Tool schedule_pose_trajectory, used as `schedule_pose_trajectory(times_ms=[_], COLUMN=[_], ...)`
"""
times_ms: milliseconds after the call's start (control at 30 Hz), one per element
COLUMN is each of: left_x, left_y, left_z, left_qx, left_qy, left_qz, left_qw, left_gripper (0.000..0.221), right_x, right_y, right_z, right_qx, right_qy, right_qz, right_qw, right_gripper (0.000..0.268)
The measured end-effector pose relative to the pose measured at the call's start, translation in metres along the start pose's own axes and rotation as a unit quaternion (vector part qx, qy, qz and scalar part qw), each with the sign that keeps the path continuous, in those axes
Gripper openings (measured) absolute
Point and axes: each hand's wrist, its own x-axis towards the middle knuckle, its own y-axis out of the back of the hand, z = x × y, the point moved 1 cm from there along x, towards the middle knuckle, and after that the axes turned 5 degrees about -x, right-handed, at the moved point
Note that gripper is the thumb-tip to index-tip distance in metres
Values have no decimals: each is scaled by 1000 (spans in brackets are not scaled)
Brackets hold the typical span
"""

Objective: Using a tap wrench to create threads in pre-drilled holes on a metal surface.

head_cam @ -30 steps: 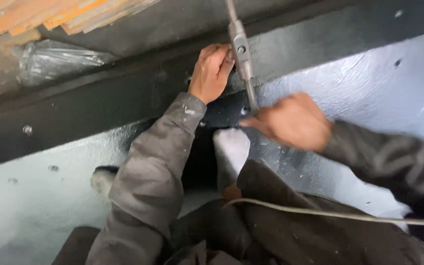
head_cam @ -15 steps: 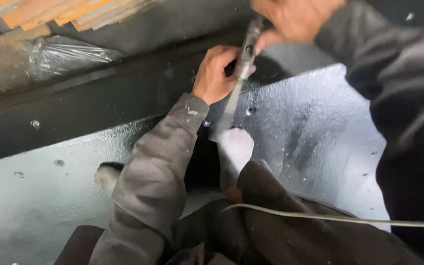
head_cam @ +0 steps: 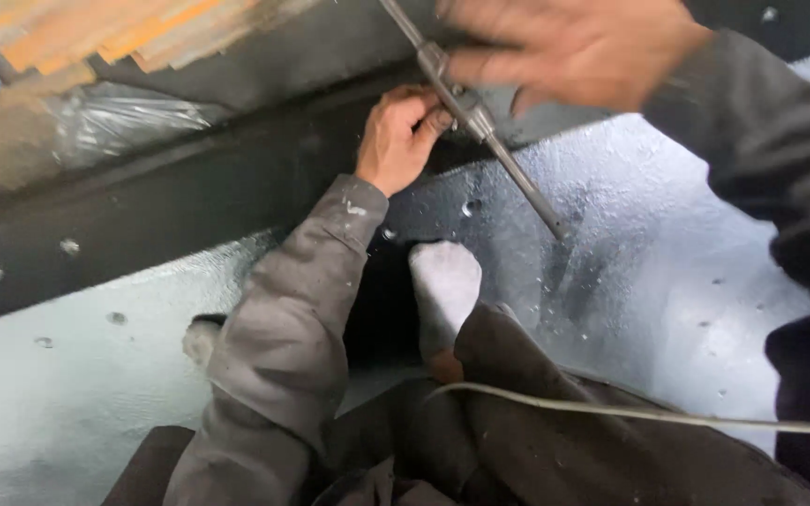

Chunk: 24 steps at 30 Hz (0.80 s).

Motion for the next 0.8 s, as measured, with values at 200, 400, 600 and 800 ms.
schedule_pose_trajectory(times_ms=[200, 400, 600, 800], left_x=[4, 5, 3, -2], left_y=[6, 7, 3, 4], left_z=[8, 9, 4, 16], left_qx=[15, -19, 65, 41], left_qy=[27, 27, -31, -20], left_qz=[-11, -21, -29, -9], left_qw=[999, 999, 997, 999], left_gripper=[25, 26, 32, 35], right_x=[31, 49, 28, 28], right_y=[-48, -44, -27, -29], right_z=[17, 12, -8, -5], right_qx=[-119, -143, -93, -14], right_qy=[253, 280, 124, 71], right_qz=[4, -141, -241, 49], right_qw=[960, 939, 958, 996], right_gripper=[77, 67, 52, 64])
